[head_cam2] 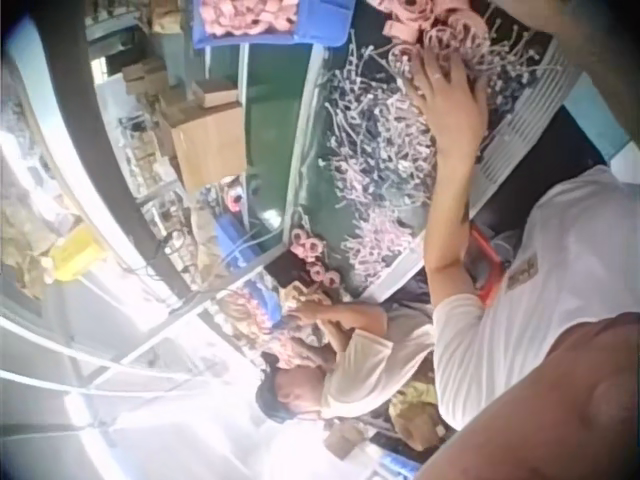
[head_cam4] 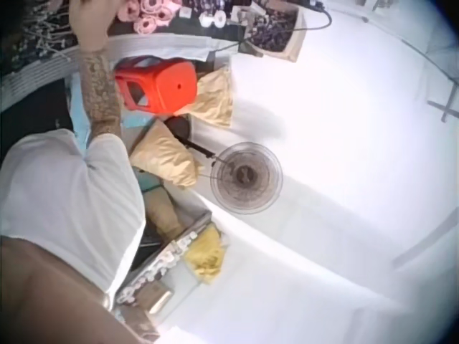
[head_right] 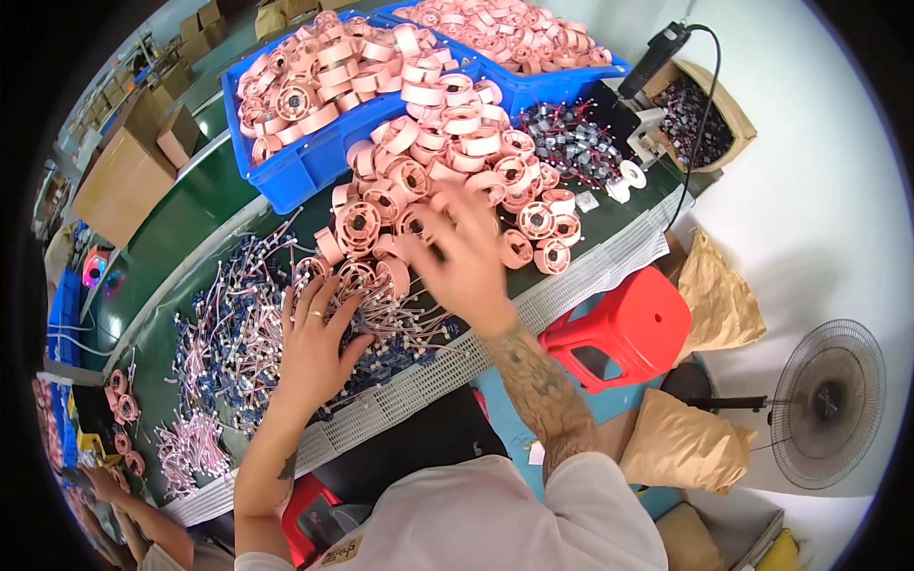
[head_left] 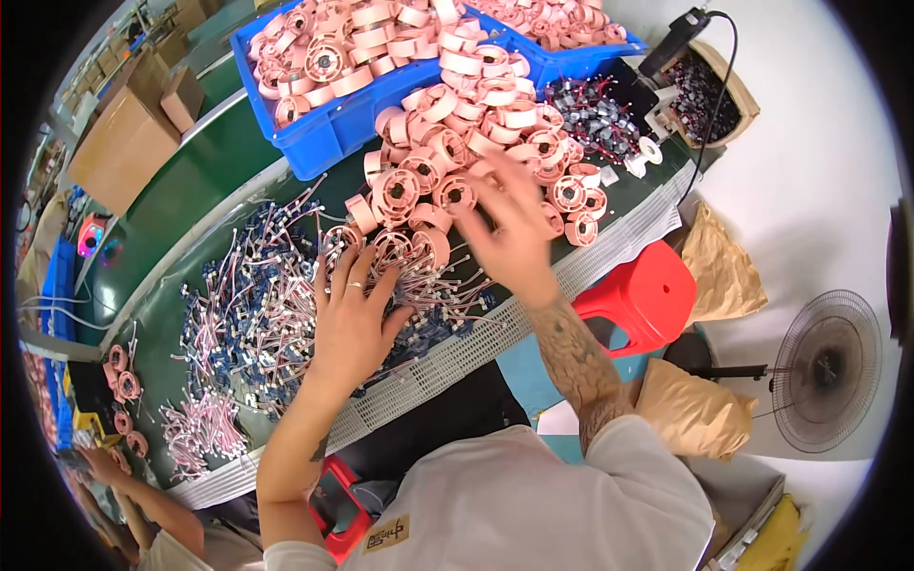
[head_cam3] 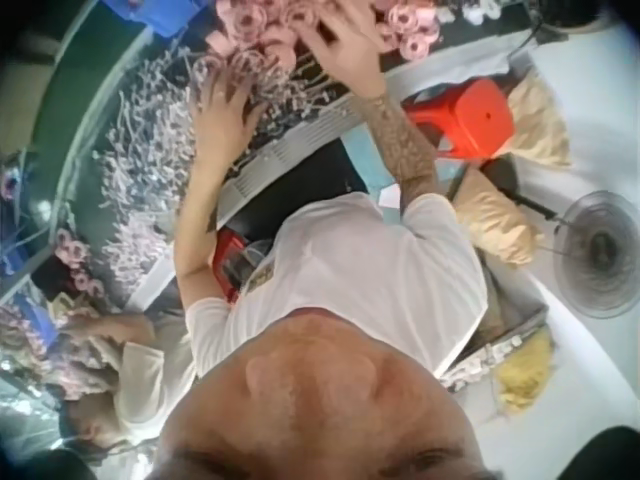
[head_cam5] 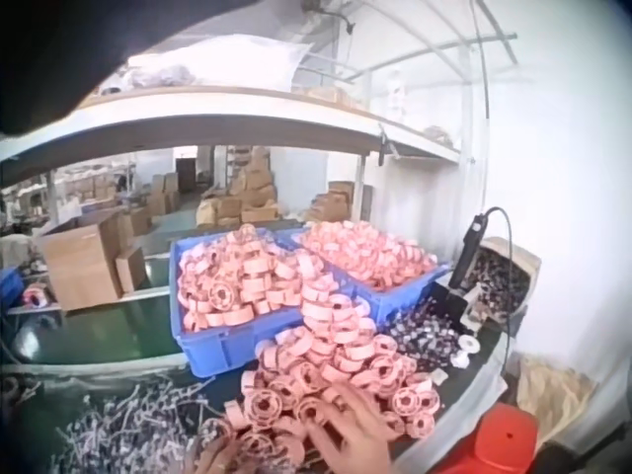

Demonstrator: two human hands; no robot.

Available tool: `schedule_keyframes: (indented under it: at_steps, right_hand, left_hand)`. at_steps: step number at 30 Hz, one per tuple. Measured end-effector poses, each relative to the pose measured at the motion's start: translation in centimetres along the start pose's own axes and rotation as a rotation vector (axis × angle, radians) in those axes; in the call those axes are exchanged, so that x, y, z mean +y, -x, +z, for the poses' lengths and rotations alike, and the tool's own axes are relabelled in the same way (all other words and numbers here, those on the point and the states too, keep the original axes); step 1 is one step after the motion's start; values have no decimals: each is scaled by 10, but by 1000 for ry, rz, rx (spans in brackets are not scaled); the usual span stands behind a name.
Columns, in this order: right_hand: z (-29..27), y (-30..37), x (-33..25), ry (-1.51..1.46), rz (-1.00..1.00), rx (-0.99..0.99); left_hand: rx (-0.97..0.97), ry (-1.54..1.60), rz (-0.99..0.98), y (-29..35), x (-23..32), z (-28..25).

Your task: Assembling small electronic fan components into pink plastic housings on a factory production line.

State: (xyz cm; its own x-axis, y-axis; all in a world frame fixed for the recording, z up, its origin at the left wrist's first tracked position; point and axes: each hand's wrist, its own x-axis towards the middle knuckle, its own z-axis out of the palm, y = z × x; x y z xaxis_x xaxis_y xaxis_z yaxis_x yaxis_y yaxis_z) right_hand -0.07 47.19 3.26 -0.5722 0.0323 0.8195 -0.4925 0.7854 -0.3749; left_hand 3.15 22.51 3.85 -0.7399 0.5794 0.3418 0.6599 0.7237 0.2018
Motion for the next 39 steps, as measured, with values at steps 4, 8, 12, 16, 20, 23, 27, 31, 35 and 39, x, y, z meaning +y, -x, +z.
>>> schedule_keyframes:
  at_steps: [4, 8, 12, 16, 20, 23, 27, 31, 35, 39]
  right_hand:
    - [-57, 44, 38, 392, 275, 277]
    - [-59, 68, 92, -13, 593, 185]
    - [-19, 50, 48, 125, 388, 36]
    - [12, 27, 22, 4, 301, -3]
    - [24, 5, 12, 68, 56, -77]
    - [48, 2, 3, 184, 109, -42]
    - [60, -11, -7, 276, 57, -71]
    - [80, -32, -21, 173, -36, -197]
    - [93, -50, -21, 178, -139, -238]
    - [107, -58, -35, -169, -193, -293]
  left_hand:
    - [13, 8, 7, 4, -5, 0]
    - [-2, 21, -28, 2, -1, 0]
    - [7, 39, -40, 5, -1, 0]
    - [9, 60, -41, 5, 0, 2]
    - [34, 31, -34, 4, 7, 1]
    - [79, -9, -29, 4, 23, 0]
    - [81, 17, 65, 4, 30, 9]
    - [35, 50, 127, 3, 27, 10]
    - [47, 118, 145, 0, 18, 3]
    - [114, 212, 133, 2, 7, -2]
